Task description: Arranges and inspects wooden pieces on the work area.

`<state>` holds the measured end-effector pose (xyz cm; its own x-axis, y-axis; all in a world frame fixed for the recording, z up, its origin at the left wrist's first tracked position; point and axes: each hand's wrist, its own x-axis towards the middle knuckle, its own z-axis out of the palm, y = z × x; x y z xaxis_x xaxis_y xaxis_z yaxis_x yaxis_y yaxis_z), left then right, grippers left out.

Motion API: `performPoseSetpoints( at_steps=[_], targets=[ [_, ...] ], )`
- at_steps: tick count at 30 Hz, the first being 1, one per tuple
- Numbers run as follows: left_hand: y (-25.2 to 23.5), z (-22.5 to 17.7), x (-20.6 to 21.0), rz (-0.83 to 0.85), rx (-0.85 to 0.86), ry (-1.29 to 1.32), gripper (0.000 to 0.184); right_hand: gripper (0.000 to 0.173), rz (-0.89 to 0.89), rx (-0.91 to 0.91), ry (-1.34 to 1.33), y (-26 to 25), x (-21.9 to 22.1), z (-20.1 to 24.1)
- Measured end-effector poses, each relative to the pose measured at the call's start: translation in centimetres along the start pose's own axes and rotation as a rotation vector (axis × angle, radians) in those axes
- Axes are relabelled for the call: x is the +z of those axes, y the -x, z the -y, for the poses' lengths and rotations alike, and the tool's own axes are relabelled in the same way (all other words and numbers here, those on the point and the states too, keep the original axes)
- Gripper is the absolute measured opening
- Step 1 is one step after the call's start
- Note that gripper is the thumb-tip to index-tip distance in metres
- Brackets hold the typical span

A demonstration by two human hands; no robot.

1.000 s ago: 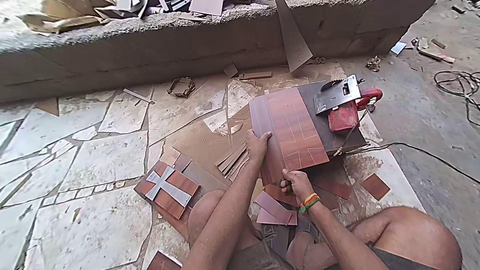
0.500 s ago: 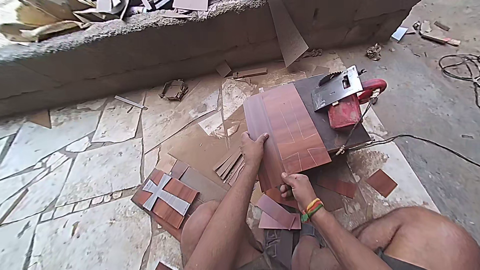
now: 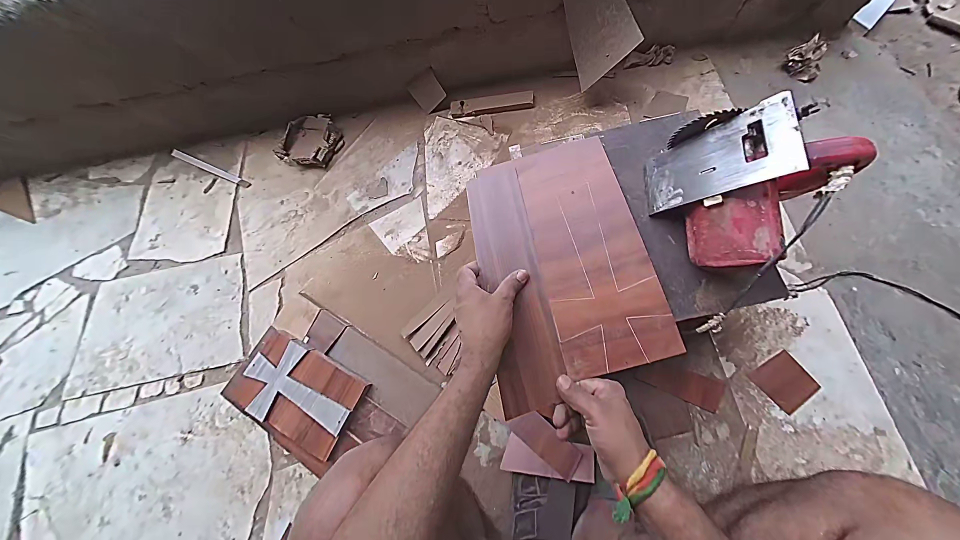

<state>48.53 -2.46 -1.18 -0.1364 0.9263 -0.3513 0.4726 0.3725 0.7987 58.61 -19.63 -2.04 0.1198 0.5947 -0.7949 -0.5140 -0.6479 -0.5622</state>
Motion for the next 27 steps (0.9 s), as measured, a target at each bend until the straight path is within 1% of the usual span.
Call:
performPoseSetpoints(
  at_steps=[5,6,8,11,12,13,15,16,17,18,20,23,25,27],
  targets=[
    [0.0,-0.3,-0.3,-0.009,-0.032,0.138,0.060,0.036,0.023,0.002,0.014,0.2,0.0,-0.1],
    [0.0,-0.6,-0.5,-0.011,-0.044,0.173,0.058,0.035,0.031,0.007,0.018,0.4,0.0,0.2],
    [0.5,-1.7,-1.6,-0.027,-0.060,0.235,0.046,0.032,0.068,0.022,0.019,1.1,0.4,0.4],
    [1.2,-3.6,-3.7,-0.002,-0.026,0.253,0.032,0.022,0.209,-0.028,0.055,2.1,1.0,0.4],
    [1.3,-3.9,-4.3,0.030,-0.010,0.249,0.028,0.016,0.272,-0.040,0.149,2.3,1.0,0.3],
    [1.5,-4.2,-4.8,0.061,-0.002,0.250,0.025,0.017,0.326,-0.031,0.309,2.3,1.0,0.3],
    [1.9,-4.4,-6.0,0.098,0.005,0.254,0.022,0.038,0.387,0.039,0.779,2.3,1.2,0.1],
    [2.2,-4.5,-6.7,0.108,0.016,0.245,0.022,0.044,0.390,0.076,0.996,2.4,1.7,-0.2],
    [2.5,-4.7,-7.4,0.118,0.035,0.236,0.021,0.045,0.393,0.102,1.171,2.5,2.2,-0.5],
    [2.7,-4.8,-8.1,0.129,0.060,0.230,0.021,0.045,0.407,0.121,1.287,2.7,2.7,-1.1],
    [3.2,-4.7,-9.6,0.143,0.104,0.208,0.022,0.045,0.498,0.139,1.393,2.8,3.3,-2.5],
    [3.3,-4.8,-11.3,0.100,0.162,0.173,0.022,0.043,0.671,0.168,1.402,2.8,3.8,-3.7],
    [3.2,-4.9,-11.6,0.069,0.202,0.204,0.019,0.043,0.712,0.186,1.376,2.6,3.7,-4.3],
    [2.9,-4.9,-11.4,0.079,0.227,0.243,0.017,0.043,0.735,0.223,1.373,2.1,3.6,-4.5]
  ],
)
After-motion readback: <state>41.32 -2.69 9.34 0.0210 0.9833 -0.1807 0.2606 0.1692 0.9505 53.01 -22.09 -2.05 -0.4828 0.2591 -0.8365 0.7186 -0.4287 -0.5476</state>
